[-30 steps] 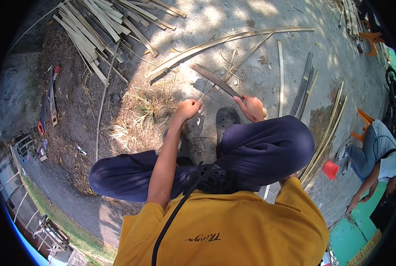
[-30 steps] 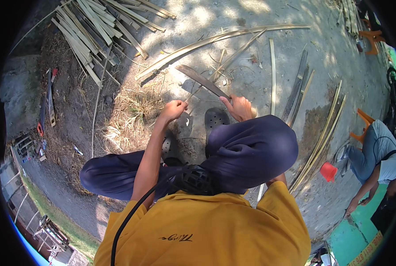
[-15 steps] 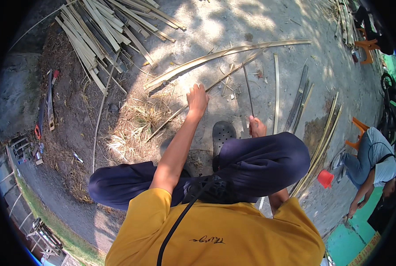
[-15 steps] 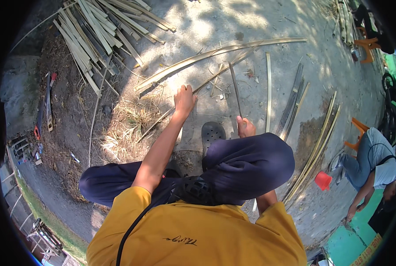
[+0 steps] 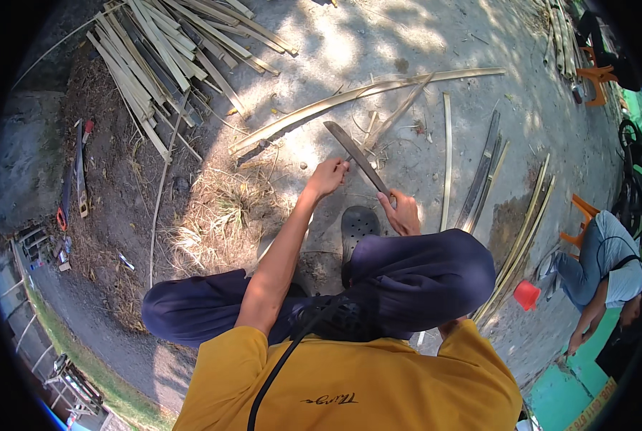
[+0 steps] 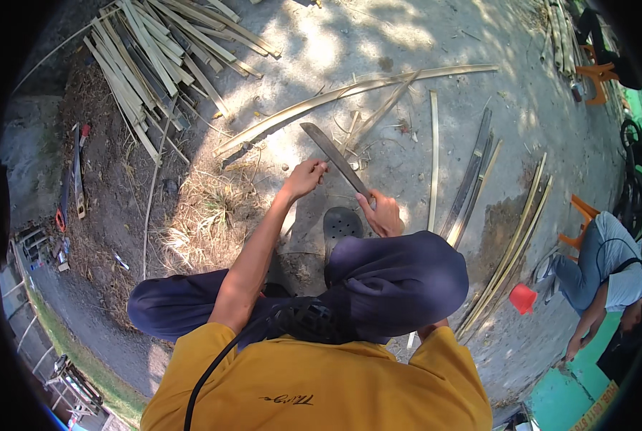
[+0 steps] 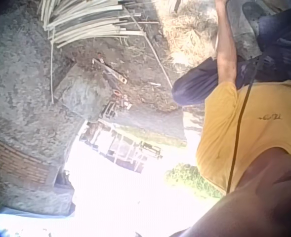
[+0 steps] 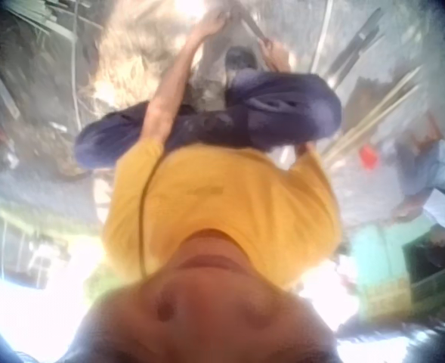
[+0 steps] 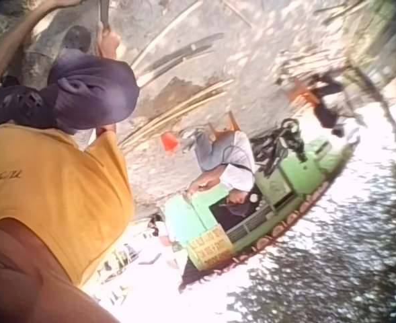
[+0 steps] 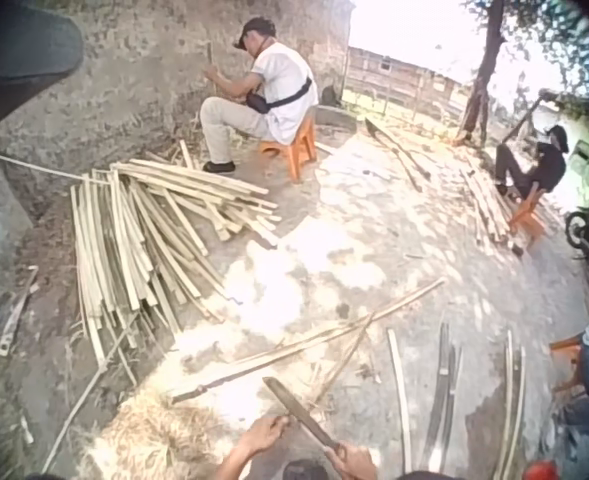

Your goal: The person scrapes a long strip of bamboo using a knife, then uses a thin thread to split or refine a small section of the bamboo strip. The person handles the bamboo strip by hand, pulling it through the thread multiple times.

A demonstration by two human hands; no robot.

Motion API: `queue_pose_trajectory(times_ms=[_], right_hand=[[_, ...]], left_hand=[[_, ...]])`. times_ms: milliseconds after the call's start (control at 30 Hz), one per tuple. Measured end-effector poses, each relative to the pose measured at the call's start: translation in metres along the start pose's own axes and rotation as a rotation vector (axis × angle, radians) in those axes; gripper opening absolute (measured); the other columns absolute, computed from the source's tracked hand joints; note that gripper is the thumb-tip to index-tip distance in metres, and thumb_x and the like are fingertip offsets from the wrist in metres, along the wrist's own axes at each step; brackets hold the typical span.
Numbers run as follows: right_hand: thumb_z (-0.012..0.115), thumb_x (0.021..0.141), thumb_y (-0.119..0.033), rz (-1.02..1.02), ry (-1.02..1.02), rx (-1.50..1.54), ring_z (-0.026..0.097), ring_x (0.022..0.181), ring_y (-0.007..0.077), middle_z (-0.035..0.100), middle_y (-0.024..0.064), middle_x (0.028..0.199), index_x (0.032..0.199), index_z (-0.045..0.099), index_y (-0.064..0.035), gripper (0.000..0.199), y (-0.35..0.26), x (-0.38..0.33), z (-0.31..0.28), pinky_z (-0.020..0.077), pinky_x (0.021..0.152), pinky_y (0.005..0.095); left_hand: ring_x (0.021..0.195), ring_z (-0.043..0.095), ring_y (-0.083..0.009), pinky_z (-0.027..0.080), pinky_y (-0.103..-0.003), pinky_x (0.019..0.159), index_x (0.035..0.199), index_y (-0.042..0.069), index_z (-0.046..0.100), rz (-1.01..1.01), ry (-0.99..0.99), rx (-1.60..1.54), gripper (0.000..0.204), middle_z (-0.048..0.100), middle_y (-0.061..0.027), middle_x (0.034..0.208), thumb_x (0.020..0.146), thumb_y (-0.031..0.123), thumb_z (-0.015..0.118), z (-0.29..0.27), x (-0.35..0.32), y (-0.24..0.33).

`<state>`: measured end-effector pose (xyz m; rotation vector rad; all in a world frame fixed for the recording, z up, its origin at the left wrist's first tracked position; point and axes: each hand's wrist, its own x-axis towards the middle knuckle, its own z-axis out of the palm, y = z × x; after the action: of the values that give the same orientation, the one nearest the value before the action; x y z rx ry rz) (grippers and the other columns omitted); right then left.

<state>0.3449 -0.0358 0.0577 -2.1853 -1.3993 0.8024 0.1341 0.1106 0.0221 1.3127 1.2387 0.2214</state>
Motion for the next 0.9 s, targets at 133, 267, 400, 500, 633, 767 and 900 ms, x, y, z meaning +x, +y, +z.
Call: queue_pose_trajectory(times_ms=[133,267,400,500,633,767,900], right_hand=[[0.065,0.096,-0.055,-0.005,-0.101,-0.09,0.07,0.071,0.0435,0.068,0.0232,0.069,0.097,0.076,-0.0011,0.055,-0.02,0.015,0.005,0.0542,0.067,0.049],[0.061,0.097,-0.06,-0.092,-0.154,-0.186,0.07,0.073,0.0447,0.068,0.024,0.071,0.097,0.076,-0.0014,0.06,-0.022,0.028,0.009,0.054,0.07,0.051],[0.06,0.097,-0.062,-0.131,-0.116,-0.232,0.07,0.078,0.0448,0.068,0.0238,0.071,0.093,0.075,-0.0018,0.062,-0.011,0.041,0.013,0.0541,0.075,0.0522],[0.058,0.095,-0.066,-0.168,-0.07,-0.331,0.071,0.077,0.0438,0.069,0.0233,0.07,0.098,0.076,-0.003,0.065,0.003,0.049,0.018,0.0559,0.077,0.0515],[0.056,0.098,-0.064,-0.139,-0.108,-0.279,0.071,0.081,0.0458,0.069,0.0249,0.072,0.098,0.075,-0.0016,0.065,-0.01,0.043,0.02,0.0547,0.079,0.0531],[0.056,0.099,-0.062,-0.168,-0.228,-0.25,0.07,0.083,0.0471,0.07,0.0263,0.075,0.098,0.075,-0.0003,0.065,-0.031,0.035,0.017,0.0541,0.078,0.0535],[0.056,0.099,-0.061,-0.085,-0.091,-0.225,0.07,0.081,0.0479,0.069,0.0281,0.077,0.101,0.075,0.0001,0.064,-0.015,0.061,0.001,0.054,0.076,0.0537]], left_hand=[[0.063,0.051,-0.0115,0.042,-0.035,0.059,0.097,0.004,0.066,-0.108,-0.102,-0.163,0.034,0.054,-0.0002,0.067,0.109,0.032,0.05,-0.005,-0.003,-0.01],[0.065,0.051,-0.0125,0.043,-0.034,0.063,0.09,0.004,0.066,0.017,0.01,-0.047,0.036,0.055,-0.0014,0.069,0.109,0.031,0.05,0.007,-0.011,-0.02],[0.07,0.052,-0.0149,0.044,-0.034,0.069,0.085,0.004,0.062,0.045,0.098,-0.039,0.036,0.056,-0.0034,0.071,0.108,0.029,0.05,0.015,-0.026,-0.027],[0.071,0.052,-0.0167,0.045,-0.036,0.071,0.084,0.003,0.06,0.048,0.083,-0.071,0.036,0.056,-0.0053,0.072,0.107,0.029,0.049,0.018,-0.033,-0.03],[0.073,0.061,-0.0266,0.049,-0.042,0.075,0.083,0.003,0.061,0.005,0.105,-0.007,0.037,0.063,-0.0139,0.075,0.105,0.03,0.048,0.013,-0.035,-0.031],[0.074,0.063,-0.0299,0.049,-0.043,0.075,0.084,0.003,0.062,0.069,0.119,0.014,0.038,0.063,-0.0157,0.075,0.104,0.032,0.048,0.016,-0.037,-0.021],[0.07,0.051,-0.0182,0.043,-0.036,0.069,0.084,0.003,0.059,0.02,0.065,0.003,0.036,0.053,-0.0078,0.069,0.106,0.029,0.047,0.009,-0.043,-0.017]])
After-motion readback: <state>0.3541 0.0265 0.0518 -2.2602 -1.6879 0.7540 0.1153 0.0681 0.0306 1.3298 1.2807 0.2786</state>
